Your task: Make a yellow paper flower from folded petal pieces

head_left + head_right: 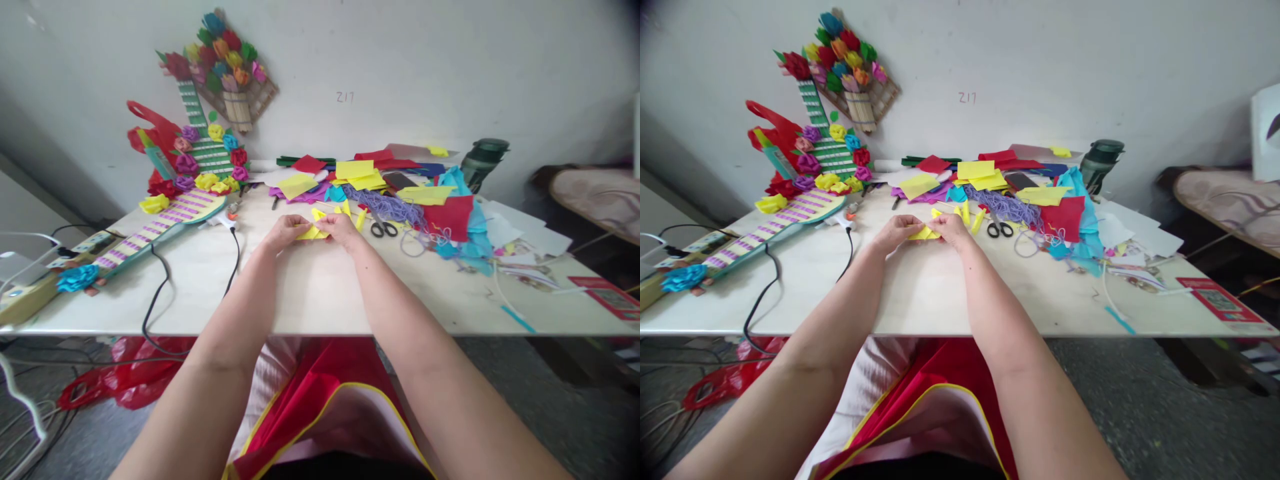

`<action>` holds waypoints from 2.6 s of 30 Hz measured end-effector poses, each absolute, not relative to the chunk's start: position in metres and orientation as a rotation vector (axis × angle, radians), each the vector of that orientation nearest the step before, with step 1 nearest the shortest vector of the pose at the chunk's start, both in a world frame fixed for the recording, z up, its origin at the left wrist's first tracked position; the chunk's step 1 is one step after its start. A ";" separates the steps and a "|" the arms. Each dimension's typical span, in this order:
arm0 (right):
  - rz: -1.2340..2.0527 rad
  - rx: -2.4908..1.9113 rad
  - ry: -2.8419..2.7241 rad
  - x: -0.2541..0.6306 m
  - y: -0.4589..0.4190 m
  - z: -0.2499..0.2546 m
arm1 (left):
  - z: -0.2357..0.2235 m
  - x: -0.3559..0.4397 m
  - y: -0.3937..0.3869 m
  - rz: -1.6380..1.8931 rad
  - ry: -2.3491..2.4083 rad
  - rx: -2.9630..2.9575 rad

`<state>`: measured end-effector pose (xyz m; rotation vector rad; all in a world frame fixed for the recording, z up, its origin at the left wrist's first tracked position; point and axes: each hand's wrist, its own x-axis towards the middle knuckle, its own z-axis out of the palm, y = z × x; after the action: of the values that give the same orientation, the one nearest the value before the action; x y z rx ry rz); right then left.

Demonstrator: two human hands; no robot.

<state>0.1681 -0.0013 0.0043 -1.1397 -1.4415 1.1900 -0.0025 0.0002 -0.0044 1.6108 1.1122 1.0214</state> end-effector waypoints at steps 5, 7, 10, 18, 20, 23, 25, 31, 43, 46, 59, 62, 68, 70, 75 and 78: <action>1.203 -1.163 -1.378 0.168 -0.006 0.010 | -0.004 -0.003 0.000 1.038 1.099 1.579; 1.209 -1.154 -1.357 0.167 -0.007 0.011 | -0.005 -0.004 0.000 1.047 1.106 1.533; 1.222 -1.139 -1.361 0.168 -0.006 0.010 | -0.006 -0.006 0.002 1.069 1.105 1.449; 1.280 -1.126 -1.426 0.169 -0.004 0.007 | -0.006 -0.005 0.003 1.071 1.079 1.472; 1.280 -1.118 -1.401 0.169 -0.004 0.007 | -0.005 -0.005 0.002 1.075 1.056 1.461; 1.258 -1.100 -1.386 0.168 -0.002 0.006 | -0.004 -0.005 0.001 1.079 0.982 1.429; 1.252 -1.091 -1.384 0.167 -0.002 0.006 | -0.003 -0.007 0.001 1.039 0.948 1.421; 1.310 -1.065 -1.319 0.169 -0.002 0.007 | -0.003 -0.007 0.000 1.068 1.017 1.434; 1.360 -1.009 -1.320 0.171 0.000 0.002 | -0.001 -0.006 -0.002 1.058 0.901 1.382; 1.379 -0.996 -1.293 0.171 0.000 0.003 | -0.001 -0.007 -0.002 1.069 0.873 1.357; 1.452 -0.866 -1.216 0.172 0.001 0.003 | -0.002 -0.006 -0.001 1.136 0.736 1.277; 1.463 -0.825 -1.204 0.173 0.001 0.002 | -0.001 -0.006 -0.002 1.134 0.746 1.264; 1.473 -0.782 -1.201 0.173 -0.001 0.003 | 0.001 -0.005 -0.004 1.167 0.721 1.204; 1.471 -0.781 -1.205 0.173 -0.001 0.003 | 0.001 -0.005 -0.004 1.171 0.706 1.196; 1.471 -0.771 -1.208 0.174 0.001 0.002 | -0.002 -0.007 -0.002 1.162 0.680 1.189; 1.487 -0.757 -1.197 0.174 0.000 0.004 | -0.001 -0.007 -0.002 1.158 0.676 1.186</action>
<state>0.1735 -0.0001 0.0036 -0.7566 -1.1971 1.4867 -0.0069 -0.0019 -0.0015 1.1860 0.6760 1.1584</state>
